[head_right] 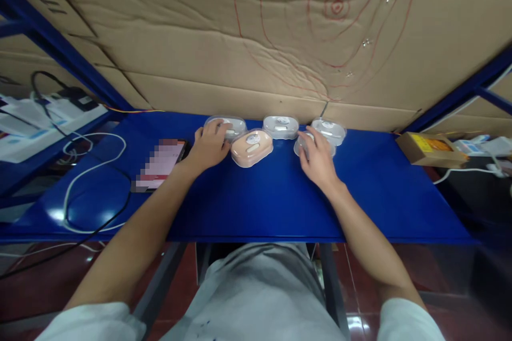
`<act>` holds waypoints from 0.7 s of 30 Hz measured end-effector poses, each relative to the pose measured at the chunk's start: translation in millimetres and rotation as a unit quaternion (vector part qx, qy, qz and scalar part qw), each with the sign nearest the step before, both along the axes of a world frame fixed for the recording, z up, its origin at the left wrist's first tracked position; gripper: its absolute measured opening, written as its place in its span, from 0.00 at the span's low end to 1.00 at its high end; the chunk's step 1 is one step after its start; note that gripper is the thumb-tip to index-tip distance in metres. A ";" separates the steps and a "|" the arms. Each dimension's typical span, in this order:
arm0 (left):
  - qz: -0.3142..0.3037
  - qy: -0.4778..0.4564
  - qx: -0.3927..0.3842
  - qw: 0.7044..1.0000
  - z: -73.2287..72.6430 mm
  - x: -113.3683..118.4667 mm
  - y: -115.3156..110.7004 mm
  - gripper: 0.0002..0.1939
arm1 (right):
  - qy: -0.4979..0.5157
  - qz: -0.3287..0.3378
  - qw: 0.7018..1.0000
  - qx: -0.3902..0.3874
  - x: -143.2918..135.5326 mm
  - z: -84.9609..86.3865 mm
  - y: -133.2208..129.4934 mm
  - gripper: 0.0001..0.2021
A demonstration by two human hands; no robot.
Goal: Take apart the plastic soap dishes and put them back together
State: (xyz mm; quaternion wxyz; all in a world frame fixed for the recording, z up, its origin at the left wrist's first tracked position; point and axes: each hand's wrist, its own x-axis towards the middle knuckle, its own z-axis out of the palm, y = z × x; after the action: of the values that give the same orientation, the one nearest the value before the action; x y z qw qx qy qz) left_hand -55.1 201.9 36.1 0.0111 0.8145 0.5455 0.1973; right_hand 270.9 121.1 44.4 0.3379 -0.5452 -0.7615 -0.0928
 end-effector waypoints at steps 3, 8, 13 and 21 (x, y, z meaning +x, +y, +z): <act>-0.002 -0.003 -0.001 1.000 0.6 1.0 -0.5 0.26 | -0.017 0.038 0.999 -0.014 -5.2 -4.0 -5.2 0.24; -0.045 0.017 -0.045 0.998 10.4 2.4 -7.3 0.28 | -0.140 0.200 0.964 -0.107 -55.0 -20.2 -26.1 0.33; -0.060 0.056 -0.077 0.994 27.2 -11.5 -12.1 0.25 | -0.177 0.169 0.962 -0.119 -68.6 -24.2 -35.7 0.38; -0.095 0.025 -0.048 0.994 13.0 -36.5 -65.9 0.43 | -0.184 0.054 0.978 -0.076 -72.0 -22.5 -35.7 0.25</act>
State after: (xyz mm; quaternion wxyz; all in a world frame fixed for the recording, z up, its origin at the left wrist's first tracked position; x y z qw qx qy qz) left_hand -91.6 136.0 49.0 0.0554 0.8657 0.4749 0.1484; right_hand 198.9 85.4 21.9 0.1540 -0.5013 -0.8436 -0.1154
